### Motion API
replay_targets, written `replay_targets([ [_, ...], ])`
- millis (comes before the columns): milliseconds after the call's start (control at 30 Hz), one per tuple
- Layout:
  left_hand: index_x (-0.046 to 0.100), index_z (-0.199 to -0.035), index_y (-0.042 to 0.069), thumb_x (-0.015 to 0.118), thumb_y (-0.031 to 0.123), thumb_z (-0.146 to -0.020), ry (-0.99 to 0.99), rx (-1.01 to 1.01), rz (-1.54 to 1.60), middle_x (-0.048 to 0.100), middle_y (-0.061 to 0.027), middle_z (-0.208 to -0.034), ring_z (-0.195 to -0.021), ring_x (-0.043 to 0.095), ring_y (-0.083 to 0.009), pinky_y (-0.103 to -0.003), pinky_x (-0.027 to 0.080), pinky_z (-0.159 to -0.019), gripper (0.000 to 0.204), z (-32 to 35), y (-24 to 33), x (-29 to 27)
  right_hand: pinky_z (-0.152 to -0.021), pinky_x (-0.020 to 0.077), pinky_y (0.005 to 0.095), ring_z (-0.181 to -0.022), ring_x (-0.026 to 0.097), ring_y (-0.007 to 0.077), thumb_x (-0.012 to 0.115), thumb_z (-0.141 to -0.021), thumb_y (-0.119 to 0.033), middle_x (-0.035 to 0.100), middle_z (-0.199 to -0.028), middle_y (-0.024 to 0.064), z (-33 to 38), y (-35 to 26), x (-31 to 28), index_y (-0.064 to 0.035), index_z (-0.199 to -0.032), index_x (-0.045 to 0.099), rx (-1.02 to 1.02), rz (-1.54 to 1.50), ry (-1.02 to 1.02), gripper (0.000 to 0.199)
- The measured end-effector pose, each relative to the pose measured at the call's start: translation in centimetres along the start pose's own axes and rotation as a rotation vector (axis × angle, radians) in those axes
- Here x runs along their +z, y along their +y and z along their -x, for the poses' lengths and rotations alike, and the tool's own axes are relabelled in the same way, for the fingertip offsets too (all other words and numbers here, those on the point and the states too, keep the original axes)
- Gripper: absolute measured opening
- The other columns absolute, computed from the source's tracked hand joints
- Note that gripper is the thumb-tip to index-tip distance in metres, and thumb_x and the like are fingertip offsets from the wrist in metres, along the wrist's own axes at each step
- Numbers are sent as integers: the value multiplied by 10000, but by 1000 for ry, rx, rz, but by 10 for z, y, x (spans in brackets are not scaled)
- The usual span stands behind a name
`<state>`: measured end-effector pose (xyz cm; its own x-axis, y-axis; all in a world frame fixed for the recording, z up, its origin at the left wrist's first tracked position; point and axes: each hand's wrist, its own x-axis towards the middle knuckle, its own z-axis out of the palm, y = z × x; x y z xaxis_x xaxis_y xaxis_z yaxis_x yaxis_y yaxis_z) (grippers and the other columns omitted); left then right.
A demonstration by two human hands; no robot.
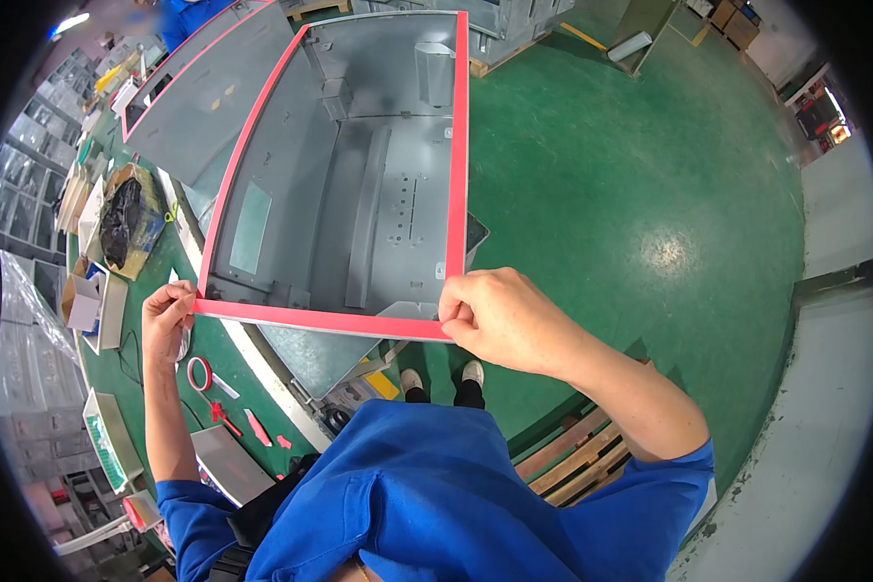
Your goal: Applying red protective tape to the edges of metal cabinet enclosures.
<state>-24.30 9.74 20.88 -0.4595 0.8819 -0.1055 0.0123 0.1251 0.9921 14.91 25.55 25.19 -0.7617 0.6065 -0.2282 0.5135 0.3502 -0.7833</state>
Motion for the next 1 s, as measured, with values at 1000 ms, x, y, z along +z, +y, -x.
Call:
replay_targets([
  [1000, 612, -722, -4, 651, 18, -698, 9, 6, 7, 598, -62, -807, -542, 480, -64, -182, 362, -465, 50, 1, -3, -3, -554, 458, 255, -614, 559, 138, 594, -755, -18, 545, -765, 71, 12, -3, 13, -5, -757, 554, -107, 201, 153, 42],
])
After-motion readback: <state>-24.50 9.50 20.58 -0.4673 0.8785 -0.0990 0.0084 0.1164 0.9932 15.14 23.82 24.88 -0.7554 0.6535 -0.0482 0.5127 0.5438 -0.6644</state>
